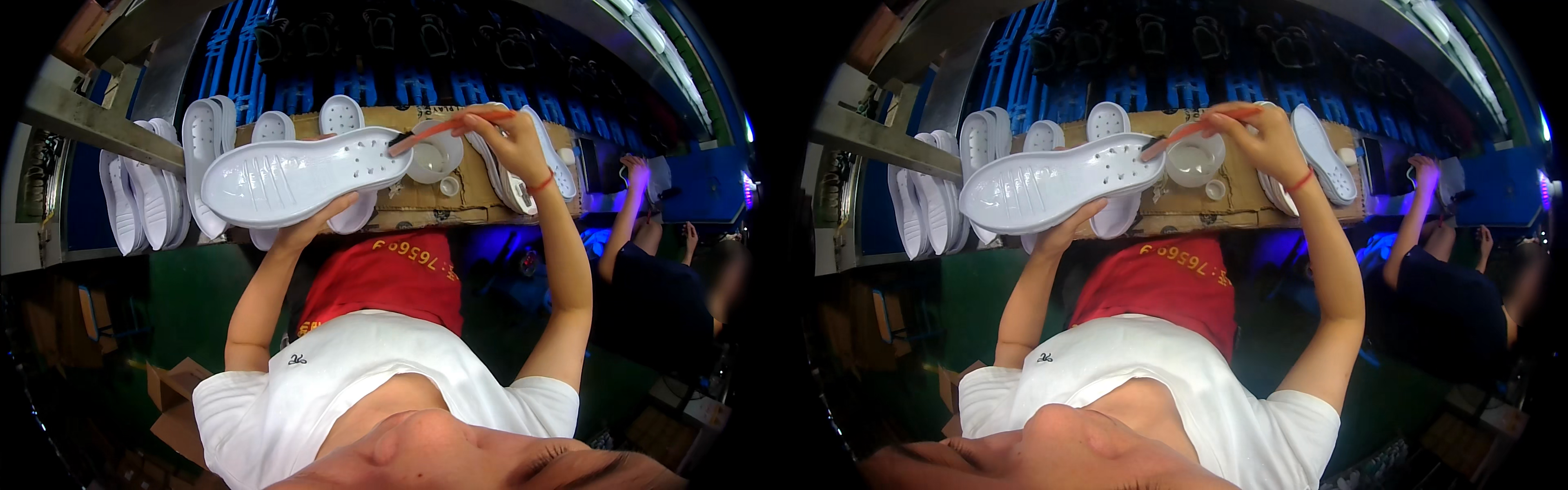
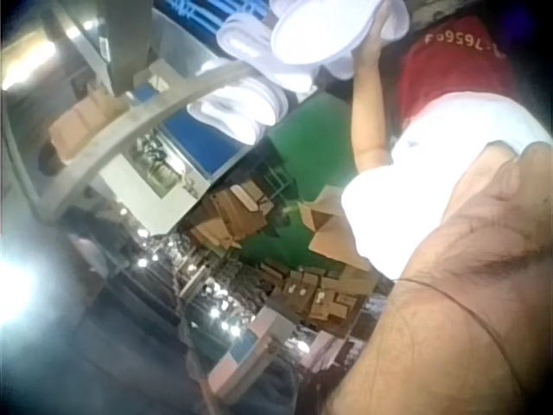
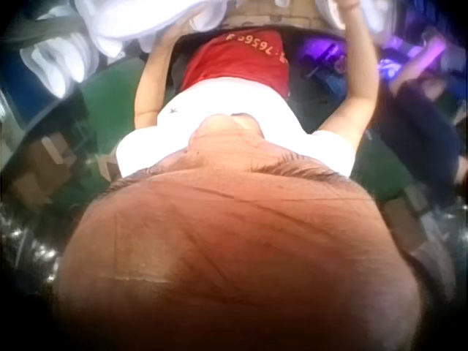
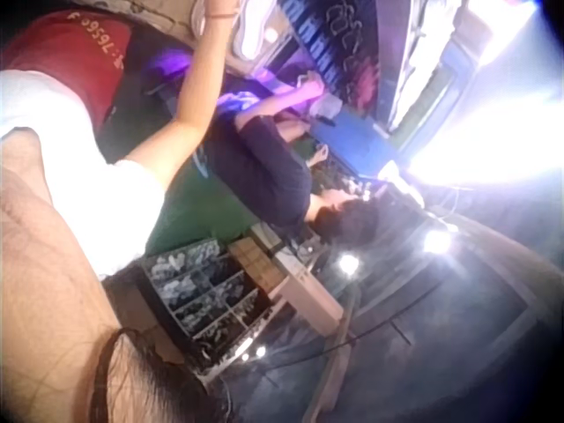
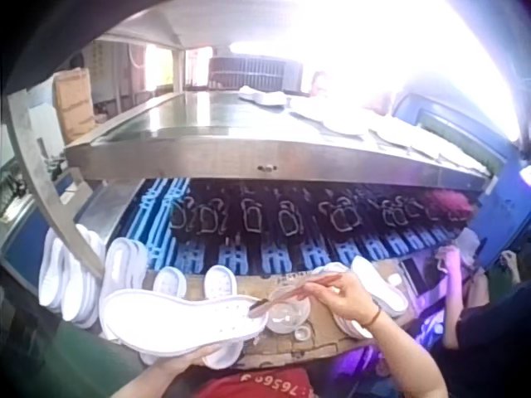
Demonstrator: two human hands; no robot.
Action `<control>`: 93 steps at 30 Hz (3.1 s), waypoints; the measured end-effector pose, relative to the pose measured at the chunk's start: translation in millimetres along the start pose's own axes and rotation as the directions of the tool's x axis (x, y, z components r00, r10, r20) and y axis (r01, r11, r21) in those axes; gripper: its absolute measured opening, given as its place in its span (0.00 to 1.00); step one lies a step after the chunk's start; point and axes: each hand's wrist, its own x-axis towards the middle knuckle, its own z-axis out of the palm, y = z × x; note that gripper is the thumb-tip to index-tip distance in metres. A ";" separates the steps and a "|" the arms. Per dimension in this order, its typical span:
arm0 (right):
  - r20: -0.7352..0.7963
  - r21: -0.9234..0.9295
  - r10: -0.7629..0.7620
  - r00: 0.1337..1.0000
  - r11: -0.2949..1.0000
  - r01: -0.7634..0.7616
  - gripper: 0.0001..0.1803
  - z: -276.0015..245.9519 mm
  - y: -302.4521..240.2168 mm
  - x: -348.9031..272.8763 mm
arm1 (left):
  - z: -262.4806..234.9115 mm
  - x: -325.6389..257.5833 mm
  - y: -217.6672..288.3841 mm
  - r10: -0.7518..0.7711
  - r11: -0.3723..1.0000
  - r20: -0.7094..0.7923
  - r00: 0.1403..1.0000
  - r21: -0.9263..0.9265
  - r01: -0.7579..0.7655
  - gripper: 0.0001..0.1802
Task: The person repeatedly picks up white shoe insoles from a stack, applies a clear liquid to the bottom surface using a brush, and places them on a conveyor belt. The process is repeated for multiple insoles in a factory setting.
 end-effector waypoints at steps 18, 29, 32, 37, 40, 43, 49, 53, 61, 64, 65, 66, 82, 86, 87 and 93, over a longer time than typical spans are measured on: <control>-0.441 0.656 0.129 0.888 0.722 0.220 0.13 99.0 -80.1 -67.8 | -5.2 82.2 39.3 0.284 0.940 0.357 0.890 -0.285 -0.186 0.38; -0.616 0.639 0.318 0.720 0.736 0.222 0.17 54.5 -50.5 -102.0 | -51.5 387.1 151.8 0.440 0.895 -0.278 0.854 0.060 -0.441 0.23; -0.588 0.621 0.382 0.713 0.778 0.095 0.17 59.2 -23.0 -115.6 | -27.8 294.3 130.3 0.764 0.310 0.265 0.588 0.648 -0.696 0.19; -0.498 0.625 0.435 0.750 0.780 -0.038 0.16 62.1 2.3 -124.8 | -109.1 158.2 73.2 -0.274 -0.131 0.889 0.368 0.345 -0.930 0.13; -0.464 0.572 0.406 0.787 0.816 -0.084 0.16 63.1 7.4 -117.7 | -192.3 113.5 30.0 -0.359 -0.151 0.847 0.391 0.361 -0.920 0.12; -0.465 0.485 0.369 0.804 0.867 -0.117 0.16 63.0 15.2 -103.3 | -230.0 106.0 16.1 -0.420 -0.149 0.794 0.440 0.417 -0.896 0.13; -0.523 0.112 0.139 0.841 0.989 -0.094 0.16 46.9 22.2 -58.9 | -217.6 124.1 58.2 -0.410 -0.137 0.803 0.431 0.414 -0.900 0.10; -0.415 -0.148 0.121 0.902 0.969 -0.198 0.15 38.2 41.8 -30.2 | -190.9 126.4 90.6 -0.245 -0.124 0.777 0.579 0.568 -0.814 0.14; -0.269 -0.266 0.270 0.924 0.902 -0.341 0.14 41.9 67.7 -17.6 | -125.0 54.3 36.3 -0.378 0.825 0.251 0.891 0.527 0.202 0.35; -0.251 0.034 0.337 0.907 0.940 -0.340 0.13 26.6 74.0 -31.3 | -115.4 18.4 -1.2 -0.566 0.770 0.383 0.730 -0.072 0.634 0.48; -0.242 0.260 0.449 0.860 0.884 -0.388 0.13 19.8 74.0 -35.7 | -108.3 11.9 -2.1 -0.589 0.688 0.460 0.664 -0.146 0.711 0.50; -0.206 0.472 0.551 0.808 0.780 -0.411 0.12 12.5 75.3 -40.1 | -98.2 5.5 -2.8 -0.598 0.590 0.537 0.595 -0.207 0.780 0.52; 0.270 -0.056 -0.384 0.883 0.909 0.412 0.07 23.3 -35.8 41.6 | -37.1 -20.9 -6.4 -0.466 0.080 0.785 0.408 -0.422 0.903 0.42; 0.352 -0.015 -0.361 0.863 0.920 0.391 0.10 13.1 -32.9 57.4 | -26.8 -20.2 -12.0 -0.330 0.029 0.830 0.451 -0.468 0.883 0.41; 0.288 -0.115 -0.321 0.902 0.924 0.365 0.10 -0.8 -25.8 57.8 | -26.3 -20.0 -12.2 -0.328 0.022 0.819 0.470 -0.491 0.871 0.41; -0.045 -0.249 -0.213 0.976 0.949 0.195 0.09 -22.0 -7.9 8.2 | -21.6 -19.1 -9.2 -0.432 0.158 0.702 0.566 -0.559 0.814 0.40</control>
